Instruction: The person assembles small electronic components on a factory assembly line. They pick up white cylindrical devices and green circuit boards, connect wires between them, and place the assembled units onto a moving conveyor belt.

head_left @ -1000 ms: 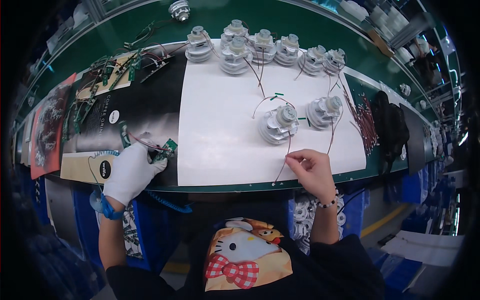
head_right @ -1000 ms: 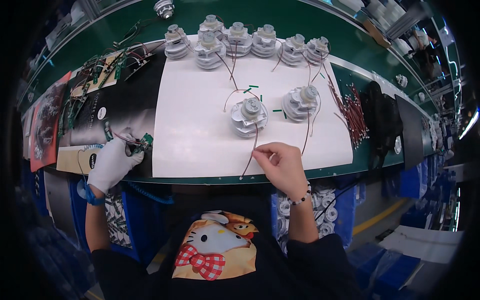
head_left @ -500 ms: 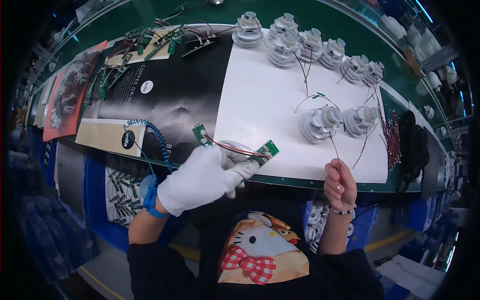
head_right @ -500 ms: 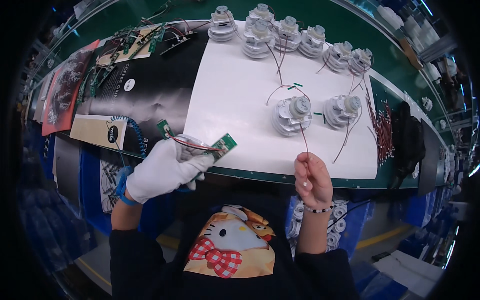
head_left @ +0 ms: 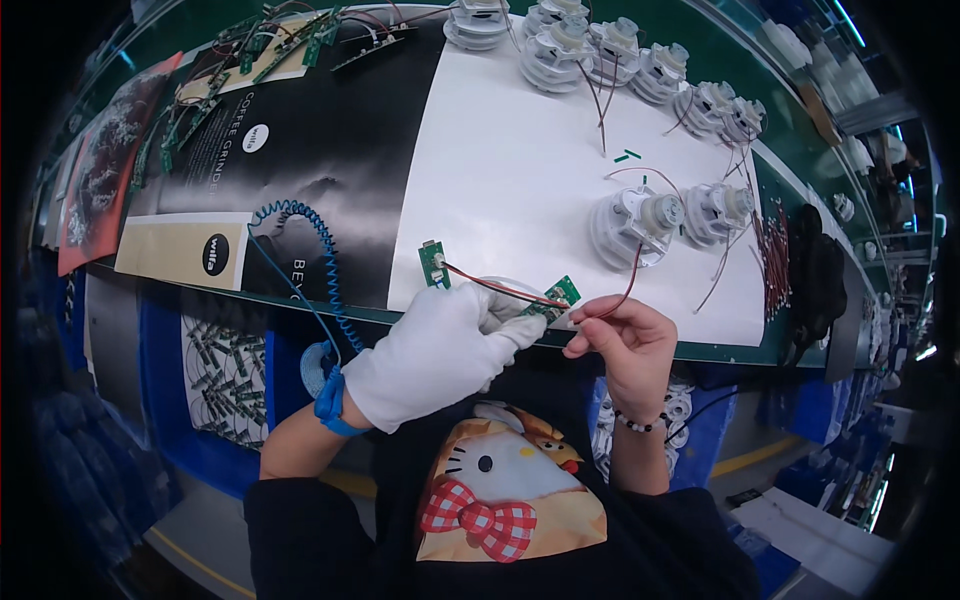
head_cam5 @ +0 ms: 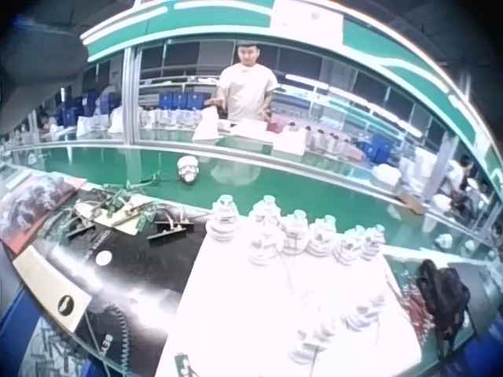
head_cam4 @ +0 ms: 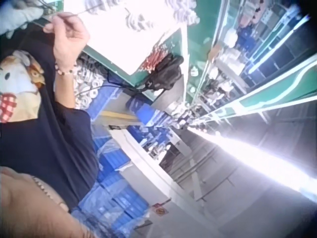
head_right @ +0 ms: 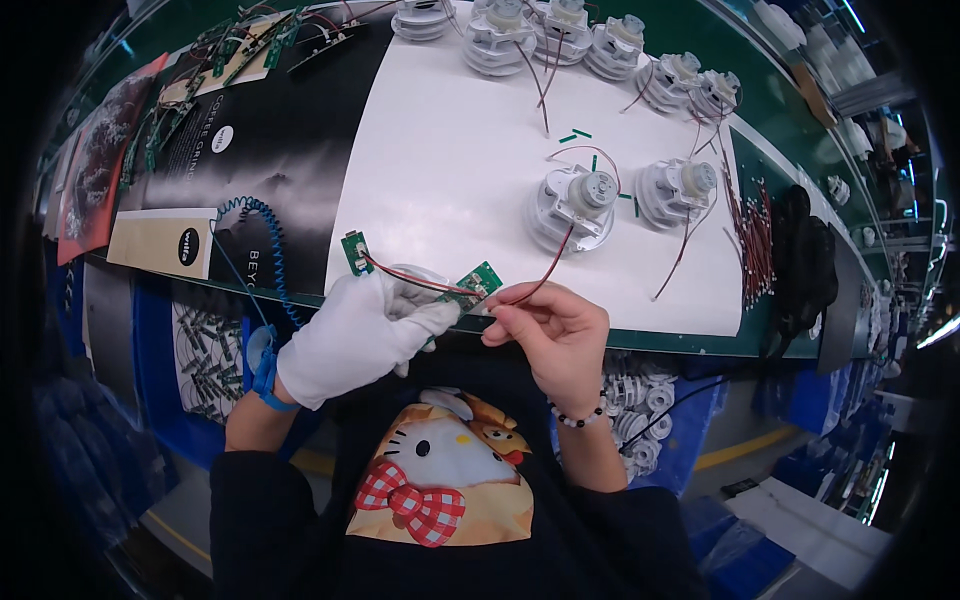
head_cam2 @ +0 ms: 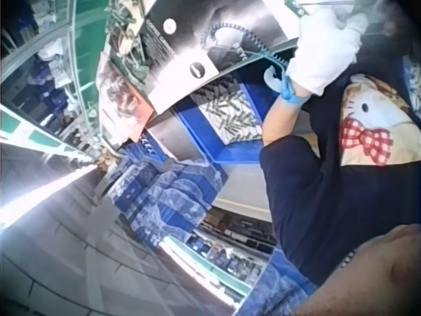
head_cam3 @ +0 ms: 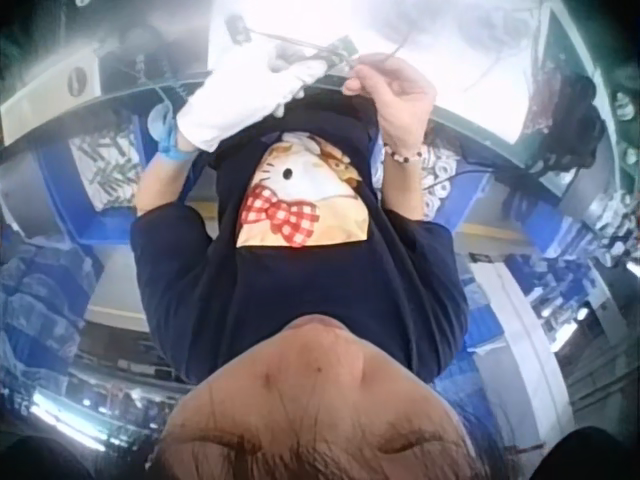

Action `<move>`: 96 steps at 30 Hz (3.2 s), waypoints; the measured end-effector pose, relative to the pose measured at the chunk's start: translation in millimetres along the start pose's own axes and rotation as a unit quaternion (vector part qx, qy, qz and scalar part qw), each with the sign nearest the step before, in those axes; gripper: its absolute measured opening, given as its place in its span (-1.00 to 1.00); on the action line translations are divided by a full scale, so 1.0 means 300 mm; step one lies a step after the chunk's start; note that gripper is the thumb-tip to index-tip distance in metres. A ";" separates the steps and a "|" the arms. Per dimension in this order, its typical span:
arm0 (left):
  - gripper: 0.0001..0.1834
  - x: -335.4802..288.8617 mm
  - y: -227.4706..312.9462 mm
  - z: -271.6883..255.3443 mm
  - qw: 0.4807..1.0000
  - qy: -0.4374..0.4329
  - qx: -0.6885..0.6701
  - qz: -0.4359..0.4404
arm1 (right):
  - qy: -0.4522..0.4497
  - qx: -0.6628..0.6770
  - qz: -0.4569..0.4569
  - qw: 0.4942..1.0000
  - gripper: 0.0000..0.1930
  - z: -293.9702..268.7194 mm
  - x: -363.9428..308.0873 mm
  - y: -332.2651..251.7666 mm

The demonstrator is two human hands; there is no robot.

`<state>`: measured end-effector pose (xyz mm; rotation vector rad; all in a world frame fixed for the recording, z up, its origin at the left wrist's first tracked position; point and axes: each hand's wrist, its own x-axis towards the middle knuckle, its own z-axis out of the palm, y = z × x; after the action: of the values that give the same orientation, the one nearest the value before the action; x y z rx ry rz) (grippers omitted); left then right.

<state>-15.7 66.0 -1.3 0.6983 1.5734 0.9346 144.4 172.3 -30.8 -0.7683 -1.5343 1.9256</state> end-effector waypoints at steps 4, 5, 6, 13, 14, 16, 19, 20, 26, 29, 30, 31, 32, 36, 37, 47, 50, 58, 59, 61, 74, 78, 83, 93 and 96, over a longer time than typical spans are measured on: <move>-0.73 -0.004 -0.021 0.009 0.998 0.028 0.033 0.039 | -0.003 -0.090 -0.066 0.994 -0.93 0.020 0.002 -0.004; -0.74 -0.006 -0.027 0.011 0.997 0.034 0.038 0.049 | -0.003 -0.109 -0.068 0.992 -0.95 0.026 0.000 -0.006; -0.74 -0.007 -0.031 0.013 0.996 0.041 0.044 0.060 | 0.005 -0.133 -0.082 0.988 -0.95 0.029 -0.001 -0.002; -0.81 -0.007 -0.062 0.030 0.950 0.114 0.152 0.247 | 0.030 -0.257 -0.160 0.953 -0.91 0.039 -0.005 0.005; -0.82 -0.004 -0.070 0.036 0.921 0.140 0.207 0.300 | 0.035 -0.264 -0.162 0.950 -0.91 0.040 -0.007 0.003; -0.83 -0.002 -0.081 0.044 0.898 0.162 0.237 0.332 | 0.031 -0.276 -0.166 0.946 -0.91 0.037 -0.008 0.002; -0.83 -0.002 -0.088 0.050 0.922 0.156 0.190 0.298 | 0.008 -0.306 -0.194 0.932 -0.90 0.024 -0.001 0.005; -0.84 -0.001 -0.087 0.045 0.921 0.154 0.192 0.302 | -0.003 -0.318 -0.208 0.925 -0.89 0.019 0.004 0.006; -0.83 -0.009 -0.059 0.022 0.950 0.103 0.115 0.273 | -0.024 -0.357 -0.258 0.898 -0.88 0.010 0.010 -0.004; -0.85 -0.014 -0.055 0.032 0.948 0.122 0.102 0.274 | -0.019 -0.334 -0.258 0.906 -0.88 0.011 0.008 0.008; -0.86 -0.013 -0.058 0.036 0.946 0.131 0.100 0.279 | -0.021 -0.336 -0.267 0.903 -0.88 0.008 0.009 0.011; -0.85 -0.012 -0.061 0.035 0.946 0.127 0.101 0.282 | -0.023 -0.338 -0.277 0.899 -0.88 0.003 0.011 0.014; -0.85 -0.009 -0.062 0.031 0.945 0.123 0.103 0.285 | -0.025 -0.340 -0.286 0.896 -0.88 0.000 0.013 0.016; -0.82 -0.009 -0.062 0.025 0.939 0.112 0.144 0.293 | -0.028 -0.339 -0.306 0.889 -0.87 -0.007 0.019 0.025; -0.83 -0.010 -0.058 0.021 0.939 0.107 0.155 0.289 | -0.026 -0.341 -0.308 0.888 -0.87 -0.006 0.019 0.025; -0.80 -0.012 -0.073 0.011 0.933 0.078 0.183 0.300 | -0.034 -0.372 -0.310 0.874 -0.88 -0.005 0.018 0.026; -0.79 -0.003 -0.090 0.032 0.923 0.100 0.166 0.332 | -0.021 -0.391 -0.309 0.867 -0.88 0.000 0.015 0.019; -0.88 -0.013 -0.087 0.026 0.950 0.074 0.095 0.289 | 0.018 -0.257 -0.182 0.949 -0.88 0.004 -0.031 0.070; -0.90 -0.022 -0.079 0.024 0.952 0.075 0.084 0.285 | 0.042 -0.184 -0.148 0.971 -0.88 0.001 -0.043 0.083; -0.91 -0.028 -0.073 0.027 0.949 0.087 0.090 0.290 | -0.001 -0.060 0.040 0.997 -0.85 -0.002 -0.062 0.032; -0.88 -0.045 -0.063 0.055 0.919 0.146 0.213 0.296 | -0.074 0.212 0.098 0.969 -0.86 0.008 -0.048 0.051; -0.88 -0.054 -0.062 0.055 0.927 0.137 0.203 0.284 | -0.070 0.245 0.099 0.962 -0.87 0.015 -0.050 0.055; -0.88 -0.073 -0.065 0.066 0.919 0.139 0.229 0.288 | -0.058 0.264 0.068 0.960 -0.85 0.030 -0.065 0.078; -0.88 -0.060 -0.076 0.023 0.921 0.165 0.236 0.261 | -0.021 -0.077 0.064 0.995 -0.76 -0.079 -0.035 -0.045; -0.90 -0.062 -0.064 0.008 0.926 0.183 0.206 0.257 | 0.171 -0.289 -0.111 0.935 -0.88 -0.212 0.037 -0.089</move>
<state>-8.5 41.2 -8.5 1.3406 1.9929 1.1727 185.0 227.4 -17.4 -1.0512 -1.8767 1.1013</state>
